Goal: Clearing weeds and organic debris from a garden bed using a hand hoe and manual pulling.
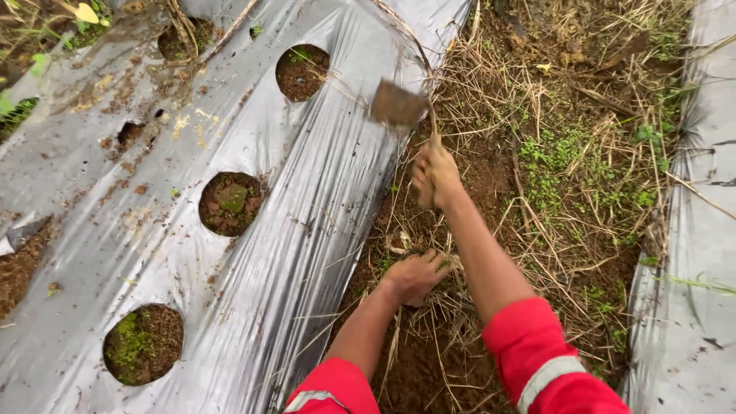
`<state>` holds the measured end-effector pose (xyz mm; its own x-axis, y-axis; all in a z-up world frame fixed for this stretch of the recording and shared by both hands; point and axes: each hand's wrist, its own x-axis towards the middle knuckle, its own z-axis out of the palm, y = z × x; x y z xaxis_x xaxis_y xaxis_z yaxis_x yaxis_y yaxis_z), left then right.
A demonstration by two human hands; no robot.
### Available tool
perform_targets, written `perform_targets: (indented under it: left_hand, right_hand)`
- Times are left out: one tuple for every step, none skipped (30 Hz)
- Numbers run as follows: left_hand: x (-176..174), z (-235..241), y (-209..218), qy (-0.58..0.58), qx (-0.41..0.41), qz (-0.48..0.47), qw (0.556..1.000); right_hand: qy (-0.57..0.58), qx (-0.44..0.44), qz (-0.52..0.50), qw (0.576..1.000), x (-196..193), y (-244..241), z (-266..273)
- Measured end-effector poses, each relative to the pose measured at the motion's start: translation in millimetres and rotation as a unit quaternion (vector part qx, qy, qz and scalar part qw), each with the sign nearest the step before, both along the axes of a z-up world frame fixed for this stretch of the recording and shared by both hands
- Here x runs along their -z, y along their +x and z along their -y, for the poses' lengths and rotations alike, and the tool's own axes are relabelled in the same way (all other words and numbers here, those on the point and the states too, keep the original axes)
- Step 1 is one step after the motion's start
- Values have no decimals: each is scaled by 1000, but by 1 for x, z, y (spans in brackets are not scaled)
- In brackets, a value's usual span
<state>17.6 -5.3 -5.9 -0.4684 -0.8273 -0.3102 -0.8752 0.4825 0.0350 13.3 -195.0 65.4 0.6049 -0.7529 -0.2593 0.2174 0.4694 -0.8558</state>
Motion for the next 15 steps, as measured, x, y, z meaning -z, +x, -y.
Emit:
perform_targets:
  left_hand:
    - [2,-2,0,-1,1,-6,1000]
    - [4,-5,-2,-20,-2,-11,1000]
    - [6,-7,-2,-39,-4,-13,999]
    - [25,-7,-4,-42,-2,-15,999]
    - [43,-7,-5,-94,5,-16,995]
    - [61,-7,-6,-146,13,-19,989]
    - [52,-10,-6,-149,15,-19,989]
    - [44,-13,-6,-144,23,-2,989]
    - [36,-18,-6,-138,32,15,990]
    - [16,-21,-7,-140,36,15,989]
    - [-4,-23,-7,-109,26,15,994]
    - [-24,-26,-7,-77,17,16,997]
    - [-28,-26,-9,-80,17,18,996]
    - [-32,-26,-11,-83,-9,22,996]
    - [-36,-27,-11,-83,-36,26,996]
  right_hand:
    - [-1,1,-6,1000,10,-17,-15]
    - [5,1,-43,999,19,-35,-30]
    - [11,2,-75,997,28,-52,-45]
    - [8,4,-77,997,46,-75,-52]
    - [10,10,-116,993,63,-96,-60]
    - [12,17,-154,988,80,-119,-68]
    - [9,19,-154,988,69,-133,-77]
    - [-27,2,-206,978,59,-148,-87]
    - [-61,-15,-257,964,50,-163,-99]
    - [-62,-11,-257,964,53,-174,-103]
    - [-65,-22,-257,964,57,-185,-109]
    - [-69,-33,-257,963,60,-195,-113]
    - [-72,-32,-255,964,62,-201,-118]
    - [-65,-10,-265,962,65,-207,-123]
    - [-57,11,-275,960,69,-210,-128]
